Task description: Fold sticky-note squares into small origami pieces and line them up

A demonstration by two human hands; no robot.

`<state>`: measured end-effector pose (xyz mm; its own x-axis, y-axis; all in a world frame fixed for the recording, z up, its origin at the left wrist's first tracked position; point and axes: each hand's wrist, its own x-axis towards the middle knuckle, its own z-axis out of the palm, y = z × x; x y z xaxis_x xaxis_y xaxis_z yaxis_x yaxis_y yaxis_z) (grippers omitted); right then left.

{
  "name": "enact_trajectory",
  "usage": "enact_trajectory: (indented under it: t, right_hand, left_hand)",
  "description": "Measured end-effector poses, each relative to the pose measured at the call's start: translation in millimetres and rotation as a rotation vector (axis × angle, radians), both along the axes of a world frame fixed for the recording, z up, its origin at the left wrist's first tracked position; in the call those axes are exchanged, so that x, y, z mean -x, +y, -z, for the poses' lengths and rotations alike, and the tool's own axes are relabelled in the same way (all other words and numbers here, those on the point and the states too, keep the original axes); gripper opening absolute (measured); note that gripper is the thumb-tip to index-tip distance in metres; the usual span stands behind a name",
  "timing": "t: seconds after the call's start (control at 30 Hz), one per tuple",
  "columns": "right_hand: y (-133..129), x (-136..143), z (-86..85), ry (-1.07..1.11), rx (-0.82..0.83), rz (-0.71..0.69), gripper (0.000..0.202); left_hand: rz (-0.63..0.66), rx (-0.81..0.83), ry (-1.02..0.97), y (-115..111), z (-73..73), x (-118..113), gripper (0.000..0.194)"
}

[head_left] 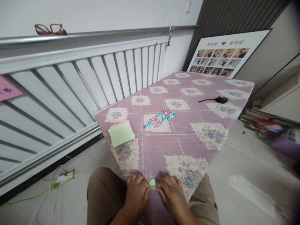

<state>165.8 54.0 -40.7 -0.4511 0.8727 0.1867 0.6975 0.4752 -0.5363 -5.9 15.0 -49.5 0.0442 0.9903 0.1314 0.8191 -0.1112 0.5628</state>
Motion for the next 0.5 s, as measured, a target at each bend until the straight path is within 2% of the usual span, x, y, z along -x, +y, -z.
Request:
enact_trajectory:
  t: [0.3, 0.5]
  right_hand:
    - [0, 9, -5.7, -0.047, 0.079, 0.121, 0.011]
    - [1, 12, -0.7, -0.061, 0.065, 0.169, 0.011]
  left_hand:
    - [-0.066, 0.108, 0.023, 5, -10.1, -3, 0.015]
    - [-0.074, 0.220, 0.103, 13, -17.5, -4, 0.016]
